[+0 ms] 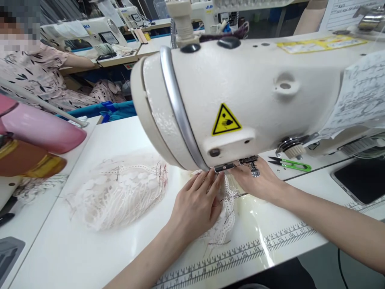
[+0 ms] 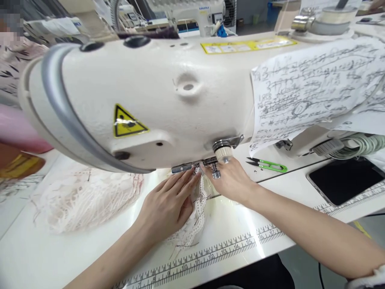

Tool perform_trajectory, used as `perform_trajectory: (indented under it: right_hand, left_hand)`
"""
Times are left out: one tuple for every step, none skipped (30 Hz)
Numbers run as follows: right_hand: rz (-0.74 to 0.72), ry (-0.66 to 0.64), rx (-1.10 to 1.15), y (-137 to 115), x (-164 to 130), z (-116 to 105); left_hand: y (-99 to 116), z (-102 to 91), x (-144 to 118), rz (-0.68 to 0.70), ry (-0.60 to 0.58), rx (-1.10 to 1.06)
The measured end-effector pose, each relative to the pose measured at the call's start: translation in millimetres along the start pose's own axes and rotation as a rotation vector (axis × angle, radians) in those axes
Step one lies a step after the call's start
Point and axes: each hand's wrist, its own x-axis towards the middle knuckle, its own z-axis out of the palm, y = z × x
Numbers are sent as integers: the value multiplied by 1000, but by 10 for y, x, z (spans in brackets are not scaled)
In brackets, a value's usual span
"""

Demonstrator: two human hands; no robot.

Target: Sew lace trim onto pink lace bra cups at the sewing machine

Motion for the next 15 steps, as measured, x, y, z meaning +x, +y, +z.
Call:
perform_trajectory:
  right_hand:
    - [-7, -11, -48, -7, 14, -12]
    - [-14, -21, -87, -12, 26, -22]
    - [-14, -23, -107, -14, 35, -26]
    - [-12, -19, -112, -14, 40, -23]
    - [-8, -7, -100, -11, 39, -13]
    - [-4, 11, -89, -6, 34, 5]
    - [-8, 34, -85, 1, 26, 28]
    - [-16, 59, -89, 9, 17, 51]
    - [-24, 84, -99, 16, 9, 73]
    - [-31, 108, -112, 22, 4, 88]
    - [-39, 136, -128, 26, 3, 95]
    - [-54, 166, -146, 29, 5, 91]
    - [-69, 197, -160, 29, 11, 78]
    - [-83, 226, -171, 28, 18, 55]
    - [-99, 248, -176, 26, 24, 26]
  left_hand:
    - [-1, 1, 1, 1, 2, 3]
    - [-3, 2, 2, 3, 5, 7]
    - [-4, 2, 3, 3, 7, 11]
    - [-6, 2, 4, 3, 9, 13]
    - [-8, 2, 4, 2, 11, 14]
    - [-9, 1, 3, 2, 11, 15]
    - [-10, 1, 2, 3, 10, 15]
    - [-11, 1, 0, 4, 9, 15]
    - [-11, 3, -2, 4, 8, 16]
    - [-11, 7, -4, 4, 6, 18]
    - [-12, 11, -4, 3, 5, 21]
    - [-14, 14, -2, 3, 3, 23]
    - [-16, 15, 4, 6, 1, 25]
    - [-20, 9, 13, 9, -2, 27]
    - [-23, -4, 25, 14, -6, 29]
